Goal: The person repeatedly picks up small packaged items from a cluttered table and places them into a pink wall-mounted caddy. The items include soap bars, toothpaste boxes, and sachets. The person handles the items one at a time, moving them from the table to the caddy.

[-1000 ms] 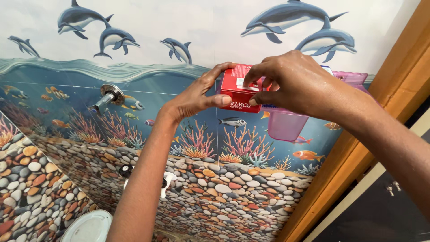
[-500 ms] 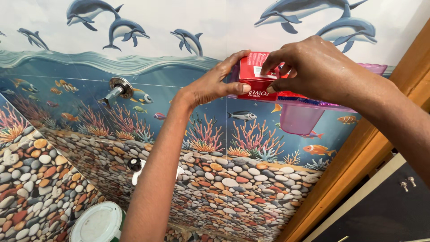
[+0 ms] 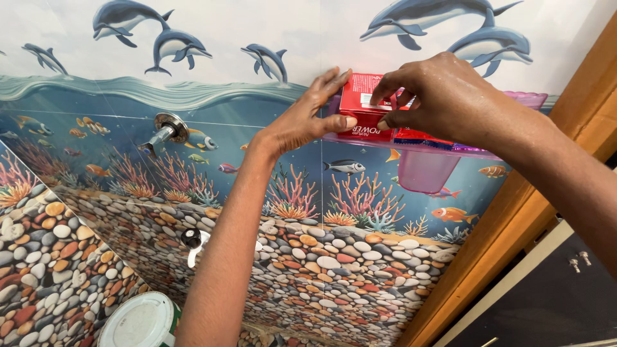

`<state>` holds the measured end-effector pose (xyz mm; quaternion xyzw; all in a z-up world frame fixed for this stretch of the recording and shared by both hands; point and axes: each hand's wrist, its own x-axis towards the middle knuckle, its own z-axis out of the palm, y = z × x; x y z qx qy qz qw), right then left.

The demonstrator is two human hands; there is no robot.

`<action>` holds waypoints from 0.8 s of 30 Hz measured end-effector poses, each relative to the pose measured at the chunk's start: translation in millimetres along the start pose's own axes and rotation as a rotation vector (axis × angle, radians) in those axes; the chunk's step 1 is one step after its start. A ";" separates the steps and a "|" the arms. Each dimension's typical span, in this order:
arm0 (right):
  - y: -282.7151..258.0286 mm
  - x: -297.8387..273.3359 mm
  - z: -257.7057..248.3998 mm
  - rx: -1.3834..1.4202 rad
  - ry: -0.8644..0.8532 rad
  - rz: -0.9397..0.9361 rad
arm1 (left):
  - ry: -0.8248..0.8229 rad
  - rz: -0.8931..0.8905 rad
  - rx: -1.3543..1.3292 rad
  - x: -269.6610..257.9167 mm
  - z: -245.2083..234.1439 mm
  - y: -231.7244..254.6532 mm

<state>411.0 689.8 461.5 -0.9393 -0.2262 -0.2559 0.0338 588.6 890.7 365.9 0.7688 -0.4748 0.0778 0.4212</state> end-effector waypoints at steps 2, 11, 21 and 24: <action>0.6 1.9 2.6 -0.012 -0.007 0.032 | 0.036 0.000 -0.008 -2.0 -1.1 2.5; 6.9 3.4 -0.9 -0.013 -0.021 -0.007 | 0.278 0.292 0.138 -34.4 0.5 53.6; 12.7 2.3 -11.9 0.013 -0.064 0.074 | 0.339 0.384 0.273 -36.2 13.9 69.5; 18.5 -0.2 -15.8 -0.008 -0.039 0.058 | 0.359 0.371 0.322 -38.1 17.8 69.8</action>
